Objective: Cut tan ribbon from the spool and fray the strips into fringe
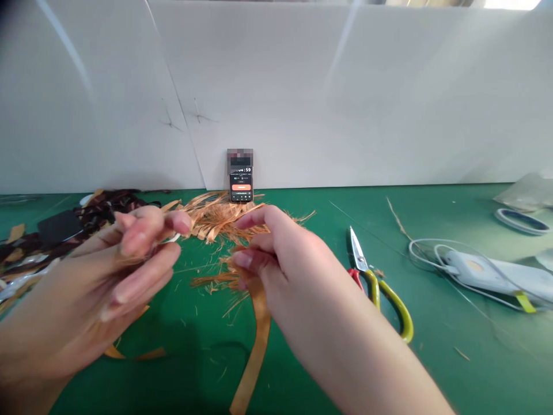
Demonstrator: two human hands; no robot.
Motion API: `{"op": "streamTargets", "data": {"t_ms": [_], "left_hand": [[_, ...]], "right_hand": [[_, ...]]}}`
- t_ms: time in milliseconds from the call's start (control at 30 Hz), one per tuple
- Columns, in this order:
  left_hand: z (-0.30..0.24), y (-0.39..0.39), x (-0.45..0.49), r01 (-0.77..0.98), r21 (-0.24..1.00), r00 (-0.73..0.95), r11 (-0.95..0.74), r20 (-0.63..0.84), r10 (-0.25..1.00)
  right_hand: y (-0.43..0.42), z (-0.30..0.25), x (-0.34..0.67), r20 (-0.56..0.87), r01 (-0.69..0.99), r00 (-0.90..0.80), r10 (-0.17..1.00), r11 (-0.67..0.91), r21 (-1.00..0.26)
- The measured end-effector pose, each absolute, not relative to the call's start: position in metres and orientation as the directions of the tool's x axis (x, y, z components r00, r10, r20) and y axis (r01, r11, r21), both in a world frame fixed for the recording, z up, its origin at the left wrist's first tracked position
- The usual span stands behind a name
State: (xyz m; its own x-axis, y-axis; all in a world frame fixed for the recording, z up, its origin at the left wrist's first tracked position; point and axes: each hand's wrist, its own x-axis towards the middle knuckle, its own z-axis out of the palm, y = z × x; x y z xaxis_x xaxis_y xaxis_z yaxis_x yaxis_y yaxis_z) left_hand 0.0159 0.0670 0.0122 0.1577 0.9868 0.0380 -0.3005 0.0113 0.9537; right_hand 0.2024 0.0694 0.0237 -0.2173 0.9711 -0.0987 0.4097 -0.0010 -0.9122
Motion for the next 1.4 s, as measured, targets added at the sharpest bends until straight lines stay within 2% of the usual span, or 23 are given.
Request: {"op": "streamTargets", "data": {"t_ms": [167,333,433,600,767,967,1100,1300,1400], "left_hand": [[0.007,0.069,0.016,0.0,1.0,0.224,-0.005,0.005,0.975],[0.005,0.067,0.016,0.222,0.974,0.332,0.055,-0.128,0.935],[0.006,0.068,0.014,0.287,0.956,0.355,0.052,-0.157,0.922],[0.006,0.072,0.013,0.322,0.947,0.308,-0.02,-0.085,0.947],[0.005,0.068,0.012,0.287,0.956,0.293,-0.065,-0.023,0.956],[0.004,0.068,0.004,0.105,0.988,0.207,-0.11,0.086,0.974],[0.004,0.067,0.008,-0.065,0.994,0.22,-0.092,0.104,0.97],[0.005,0.063,0.012,-0.19,0.979,0.25,-0.07,0.117,0.961],[0.007,0.063,0.015,-0.38,0.925,0.283,-0.002,0.118,0.952]], "right_hand": [[0.07,0.026,0.2,-0.019,0.548,-0.154,0.988,0.069,-0.834],[0.069,0.024,0.2,-0.013,0.531,-0.205,0.979,0.101,-0.841],[0.068,0.022,0.202,0.0,0.515,-0.243,0.97,0.129,-0.848],[0.067,0.019,0.202,0.026,0.486,-0.23,0.973,0.138,-0.863],[0.067,0.018,0.202,0.03,0.477,-0.18,0.983,0.114,-0.872],[0.069,0.02,0.209,0.13,0.619,-0.056,0.99,0.137,-0.773],[0.069,0.021,0.207,0.145,0.588,-0.077,0.986,0.162,-0.792],[0.066,0.022,0.198,0.086,0.496,-0.148,0.985,0.149,-0.856],[0.065,0.02,0.196,0.076,0.459,-0.224,0.971,0.175,-0.871]]}}
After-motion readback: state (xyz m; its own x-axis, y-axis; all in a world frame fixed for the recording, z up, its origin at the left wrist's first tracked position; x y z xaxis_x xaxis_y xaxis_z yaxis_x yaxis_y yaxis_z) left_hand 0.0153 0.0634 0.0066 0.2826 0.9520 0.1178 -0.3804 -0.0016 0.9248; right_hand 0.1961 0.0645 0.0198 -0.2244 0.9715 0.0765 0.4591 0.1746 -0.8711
